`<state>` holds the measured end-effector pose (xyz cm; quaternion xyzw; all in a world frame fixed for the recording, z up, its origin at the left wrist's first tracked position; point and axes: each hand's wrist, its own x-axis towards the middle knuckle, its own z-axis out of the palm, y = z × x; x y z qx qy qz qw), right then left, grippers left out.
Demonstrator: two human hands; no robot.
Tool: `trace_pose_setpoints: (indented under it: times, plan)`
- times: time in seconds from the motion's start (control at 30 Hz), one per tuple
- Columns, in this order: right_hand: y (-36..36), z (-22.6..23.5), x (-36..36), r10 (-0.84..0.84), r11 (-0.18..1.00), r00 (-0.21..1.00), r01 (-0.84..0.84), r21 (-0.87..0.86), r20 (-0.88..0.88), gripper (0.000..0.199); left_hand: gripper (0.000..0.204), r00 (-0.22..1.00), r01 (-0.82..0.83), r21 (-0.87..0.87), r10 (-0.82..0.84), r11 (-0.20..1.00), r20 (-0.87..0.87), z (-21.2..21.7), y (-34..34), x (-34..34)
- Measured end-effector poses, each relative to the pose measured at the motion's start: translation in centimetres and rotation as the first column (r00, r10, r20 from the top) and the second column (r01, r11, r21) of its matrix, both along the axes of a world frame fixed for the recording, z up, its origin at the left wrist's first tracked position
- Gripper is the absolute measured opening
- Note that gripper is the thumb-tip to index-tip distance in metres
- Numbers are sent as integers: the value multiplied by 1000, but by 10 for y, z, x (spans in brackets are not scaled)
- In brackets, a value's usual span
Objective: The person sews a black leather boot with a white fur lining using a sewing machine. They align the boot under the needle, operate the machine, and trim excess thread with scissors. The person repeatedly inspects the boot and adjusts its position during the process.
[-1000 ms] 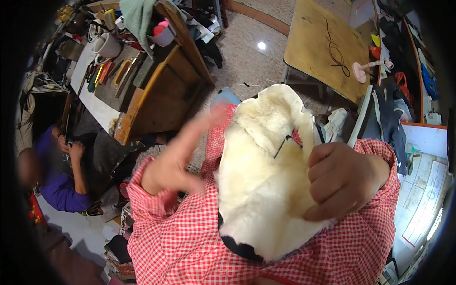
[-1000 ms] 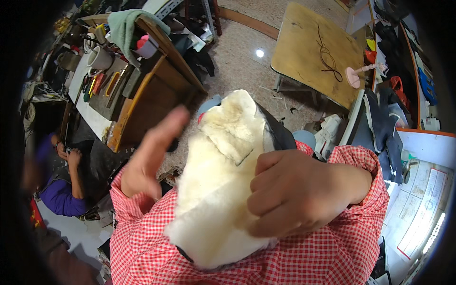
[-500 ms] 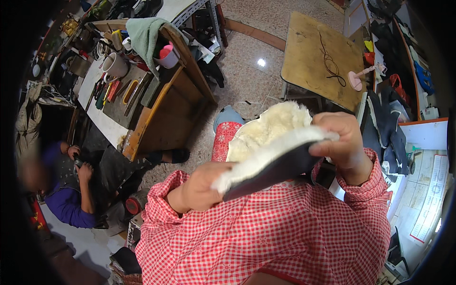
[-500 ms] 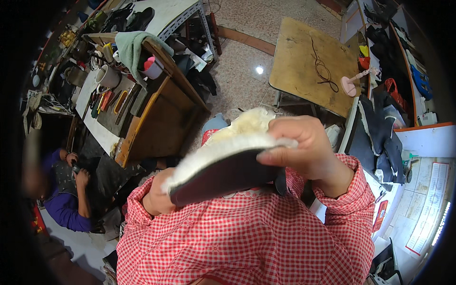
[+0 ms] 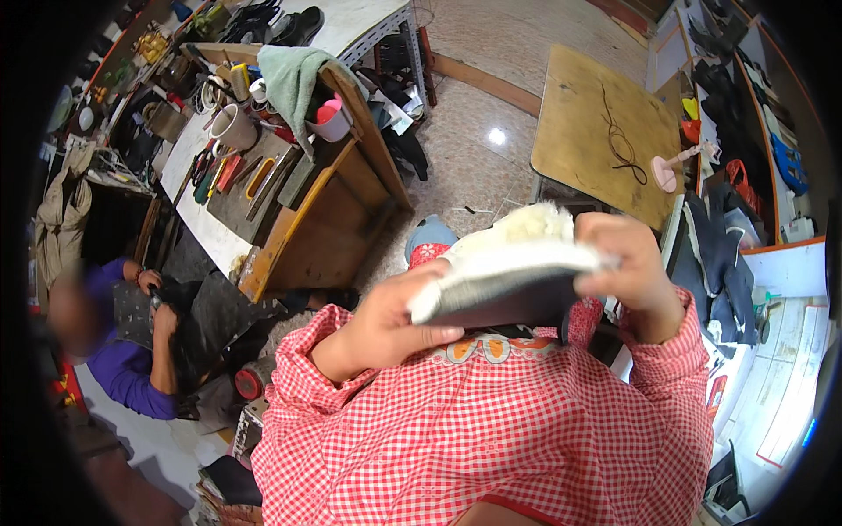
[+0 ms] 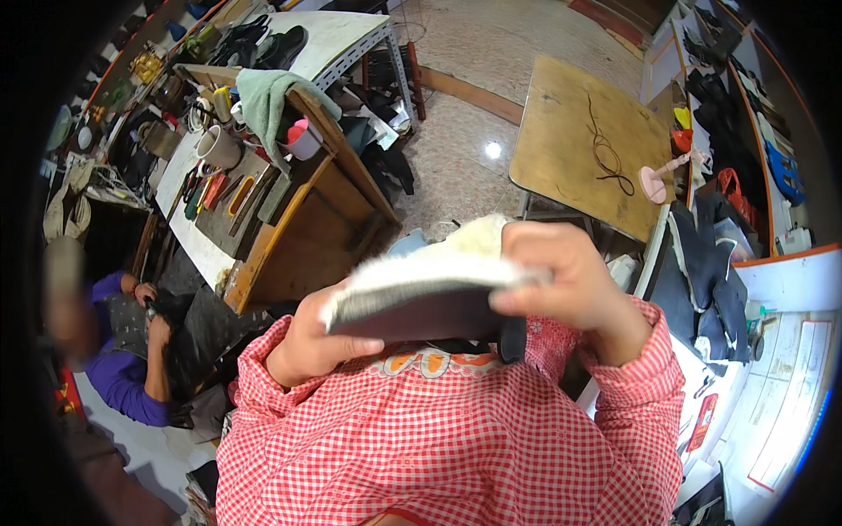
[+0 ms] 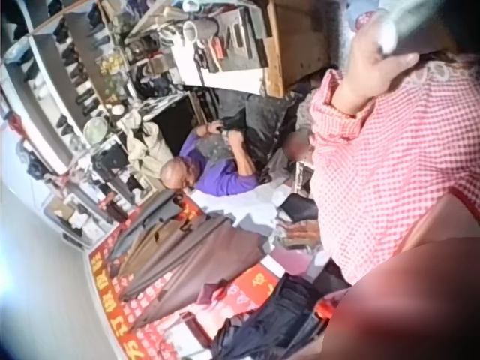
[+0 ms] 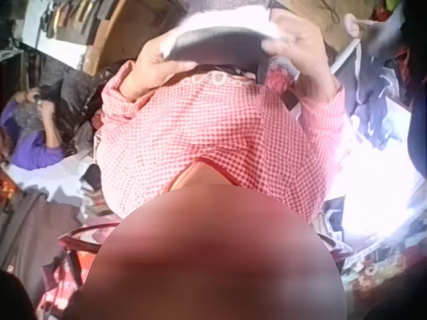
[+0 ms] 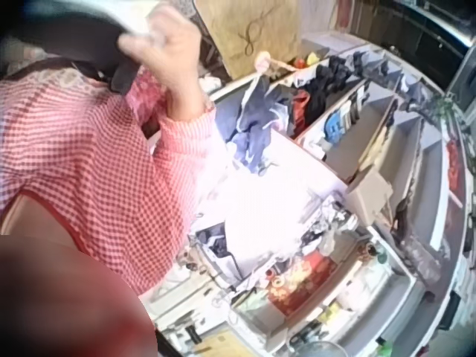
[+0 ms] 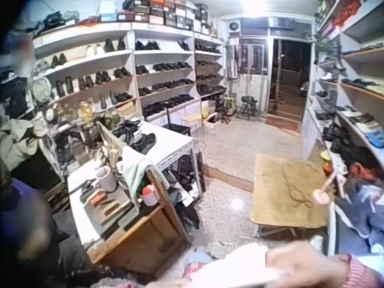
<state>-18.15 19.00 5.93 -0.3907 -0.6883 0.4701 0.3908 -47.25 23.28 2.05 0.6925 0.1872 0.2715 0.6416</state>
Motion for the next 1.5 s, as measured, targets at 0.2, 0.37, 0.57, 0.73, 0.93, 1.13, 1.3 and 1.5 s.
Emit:
trace_pose_setpoints:
  times: [0.2, 0.37, 0.57, 0.73, 0.93, 1.13, 1.3, 1.5]
  plan:
    - [-31, 57, -22, 432, 804, 626, -594, 38, 649, 28, 7, 933, 209, 626, -346, 751, 104, 22, -12, 3]
    - [-39, 44, -39, 452, 645, 642, -715, 271, 619, 30, 17, 830, 512, 367, -557, 777, 21, 17, -11, -8]
    - [-34, 32, -37, 477, 653, 717, -676, 340, 509, 33, 28, 839, 492, 238, -529, 837, 126, -2, 3, -21]
    - [-32, 30, -35, 486, 669, 728, -666, 329, 484, 35, 24, 840, 490, 326, -538, 808, 70, 1, 7, -25]
    - [-28, 33, -35, 521, 656, 704, -692, 301, 483, 31, 13, 850, 501, 440, -519, 745, -89, 10, 8, -32]
    - [-21, 33, -31, 541, 654, 720, -685, 319, 435, 23, 17, 838, 499, 444, -545, 744, -29, 17, 7, -35]
    - [-26, 30, -26, 389, 770, 828, -532, 351, 403, 30, 20, 737, 651, 320, -675, 688, -47, 22, -2, -31]
    - [-17, 43, -37, 186, 876, 852, -370, 309, 490, 32, 120, 805, 591, 185, -564, 785, -182, 39, -12, -7]
